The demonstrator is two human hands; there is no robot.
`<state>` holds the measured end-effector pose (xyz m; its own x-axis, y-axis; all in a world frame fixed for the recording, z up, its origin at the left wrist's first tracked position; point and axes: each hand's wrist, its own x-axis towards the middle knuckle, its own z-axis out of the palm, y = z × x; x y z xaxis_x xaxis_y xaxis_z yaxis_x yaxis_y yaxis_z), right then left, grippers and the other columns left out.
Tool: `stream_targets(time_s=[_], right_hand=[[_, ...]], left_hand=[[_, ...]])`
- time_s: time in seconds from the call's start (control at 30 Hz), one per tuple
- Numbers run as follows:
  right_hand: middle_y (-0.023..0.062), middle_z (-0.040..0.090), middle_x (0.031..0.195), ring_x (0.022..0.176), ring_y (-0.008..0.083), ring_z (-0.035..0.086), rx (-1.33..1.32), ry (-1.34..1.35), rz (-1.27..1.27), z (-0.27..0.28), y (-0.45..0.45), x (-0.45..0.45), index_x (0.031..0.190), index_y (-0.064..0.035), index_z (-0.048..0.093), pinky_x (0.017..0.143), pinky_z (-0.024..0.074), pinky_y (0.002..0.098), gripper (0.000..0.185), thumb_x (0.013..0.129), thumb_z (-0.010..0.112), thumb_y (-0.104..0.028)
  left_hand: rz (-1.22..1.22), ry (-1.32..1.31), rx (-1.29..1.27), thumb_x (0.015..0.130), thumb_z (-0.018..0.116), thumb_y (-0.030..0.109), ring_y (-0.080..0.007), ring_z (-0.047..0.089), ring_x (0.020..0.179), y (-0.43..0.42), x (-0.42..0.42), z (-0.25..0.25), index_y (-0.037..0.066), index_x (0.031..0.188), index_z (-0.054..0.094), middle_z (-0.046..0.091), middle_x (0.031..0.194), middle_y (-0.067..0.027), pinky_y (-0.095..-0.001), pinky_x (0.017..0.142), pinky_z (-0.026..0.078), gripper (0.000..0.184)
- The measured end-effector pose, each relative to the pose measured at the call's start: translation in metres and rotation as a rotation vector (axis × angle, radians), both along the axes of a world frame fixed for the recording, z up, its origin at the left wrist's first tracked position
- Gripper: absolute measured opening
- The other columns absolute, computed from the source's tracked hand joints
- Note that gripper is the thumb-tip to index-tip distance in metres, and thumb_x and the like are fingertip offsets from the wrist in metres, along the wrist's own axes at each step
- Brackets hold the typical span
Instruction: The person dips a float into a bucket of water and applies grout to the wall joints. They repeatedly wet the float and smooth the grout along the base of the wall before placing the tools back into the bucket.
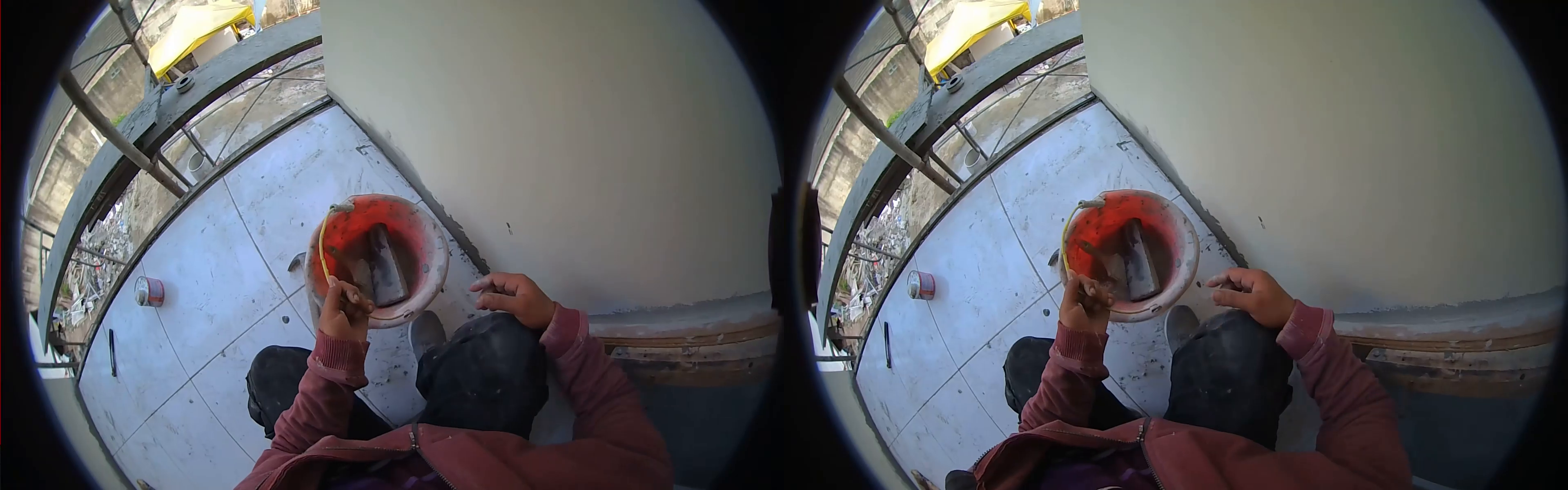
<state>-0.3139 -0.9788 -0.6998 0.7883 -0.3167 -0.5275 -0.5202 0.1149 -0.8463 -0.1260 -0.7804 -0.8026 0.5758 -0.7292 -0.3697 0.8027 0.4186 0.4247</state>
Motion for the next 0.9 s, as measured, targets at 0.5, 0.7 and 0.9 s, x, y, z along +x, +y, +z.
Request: stream_targets(time_s=[0.5, 0.7, 0.9], right_hand=[[0.0236, 0.057, 0.084, 0.075, 0.0308, 0.059, -0.548, 0.411, 0.159, -0.218, -0.002, 0.144, 0.108, 0.0070, 0.040, 0.069, 0.0473, 0.0354, 0.057, 0.068, 0.067, -0.024], [0.0254, 0.056, 0.088, 0.083, 0.0340, 0.057, -0.718, 0.283, 0.207, -0.209, 0.001, 0.158, 0.110, 0.0096, 0.036, 0.075, 0.0456, 0.0358, 0.066, 0.064, 0.068, -0.024], [0.0283, 0.055, 0.093, 0.088, 0.0350, 0.056, -0.870, 0.388, 0.181, -0.219, 0.013, 0.162, 0.103, 0.0158, 0.037, 0.078, 0.0448, 0.0357, 0.060, 0.064, 0.063, -0.021]], left_hand=[[0.447, -1.298, 1.022, 0.073, 0.060, 0.015, -0.0262, 0.031, 0.114, 0.040, 0.000, -0.015, 0.000, 0.123, 0.026, 0.033, 0.121, -0.0164, -0.0377, 0.095, 0.022, 0.062], [0.342, -1.584, 0.506, 0.072, 0.057, 0.012, -0.0284, 0.031, 0.117, 0.027, -0.012, -0.005, 0.001, 0.123, 0.026, 0.031, 0.125, -0.0188, -0.0403, 0.097, 0.024, 0.061], [0.114, -1.272, 0.427, 0.073, 0.055, 0.003, -0.0280, 0.026, 0.122, 0.011, 0.000, -0.011, 0.001, 0.123, 0.026, 0.028, 0.127, -0.0187, -0.0397, 0.101, 0.018, 0.058]])
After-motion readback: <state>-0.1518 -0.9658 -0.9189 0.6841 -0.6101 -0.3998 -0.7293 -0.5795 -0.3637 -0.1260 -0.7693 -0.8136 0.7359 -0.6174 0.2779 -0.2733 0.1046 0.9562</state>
